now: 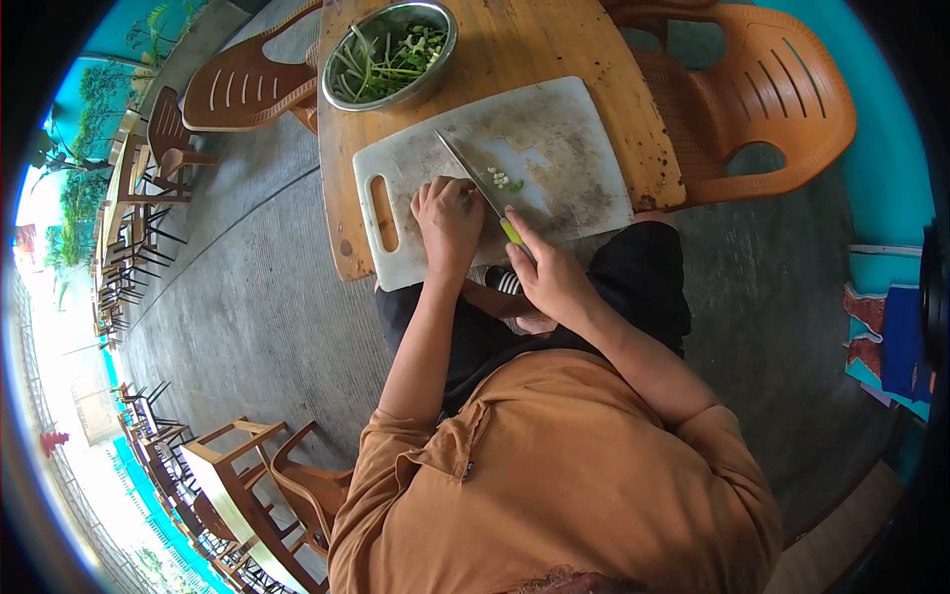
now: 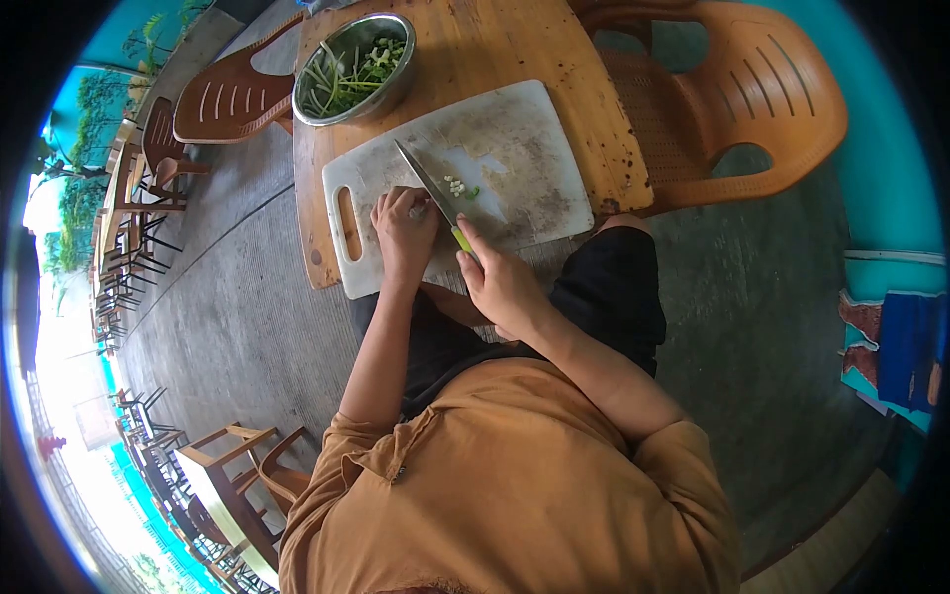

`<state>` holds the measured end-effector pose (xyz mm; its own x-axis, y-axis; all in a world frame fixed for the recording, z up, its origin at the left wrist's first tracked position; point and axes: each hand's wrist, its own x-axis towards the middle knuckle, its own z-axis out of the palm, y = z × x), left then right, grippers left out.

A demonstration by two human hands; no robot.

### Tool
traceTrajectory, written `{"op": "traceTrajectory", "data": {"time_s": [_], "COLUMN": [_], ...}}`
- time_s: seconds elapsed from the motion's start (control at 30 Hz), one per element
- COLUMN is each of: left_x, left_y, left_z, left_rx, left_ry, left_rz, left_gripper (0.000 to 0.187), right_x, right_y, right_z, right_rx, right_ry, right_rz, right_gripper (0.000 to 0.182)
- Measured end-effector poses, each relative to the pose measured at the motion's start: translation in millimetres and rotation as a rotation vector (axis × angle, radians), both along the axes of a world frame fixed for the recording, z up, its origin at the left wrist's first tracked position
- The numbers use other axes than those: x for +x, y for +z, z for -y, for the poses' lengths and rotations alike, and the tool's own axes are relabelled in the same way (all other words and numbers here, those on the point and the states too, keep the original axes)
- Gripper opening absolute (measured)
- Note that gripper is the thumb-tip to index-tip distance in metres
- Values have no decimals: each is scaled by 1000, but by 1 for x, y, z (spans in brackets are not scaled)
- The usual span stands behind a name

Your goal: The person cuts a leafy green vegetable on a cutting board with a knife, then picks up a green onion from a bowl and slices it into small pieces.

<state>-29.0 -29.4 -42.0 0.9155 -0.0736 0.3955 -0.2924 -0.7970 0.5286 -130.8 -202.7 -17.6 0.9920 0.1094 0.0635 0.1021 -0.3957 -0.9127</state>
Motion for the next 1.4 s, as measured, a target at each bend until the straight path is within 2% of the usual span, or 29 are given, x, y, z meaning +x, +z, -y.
{"op": "traceTrajectory", "data": {"time_s": [0.2, 0.27, 0.3, 0.37, 0.5, 0.87, 1.07, 1.4], "left_x": [-3, -3, -2, -1, 2, 3, 2, 1], "left_y": [5, 7, 8, 8, 8, 10, 14, 14], "left_z": [0, 3, 4, 7, 7, 3, 3, 3], "left_rx": [-25, -36, -18, 0, 19, 7, 5, 21], "left_ry": [-1, -15, -21, -33, -32, -30, -42, -58], "left_rz": [4, 6, 16, 26, 16, -25, -15, 27], "left_gripper": [10, 9, 10, 10, 11, 10, 10, 11], "right_x": [2, -1, -4, -13, -17, -27, -31, -19], "right_y": [-7, -6, -2, 8, 5, 27, 24, 4], "right_z": [4, 11, 15, 22, 19, 31, 33, 24], "right_rx": [-30, 18, 15, 33, 42, 146, 247, 162], "right_ry": [-17, -28, -32, 30, 6, 75, 72, 39], "right_rz": [55, 253, 252, -8, 109, -228, -257, -206], "right_gripper": [55, 55, 55, 55, 54, 55, 56, 55]}}
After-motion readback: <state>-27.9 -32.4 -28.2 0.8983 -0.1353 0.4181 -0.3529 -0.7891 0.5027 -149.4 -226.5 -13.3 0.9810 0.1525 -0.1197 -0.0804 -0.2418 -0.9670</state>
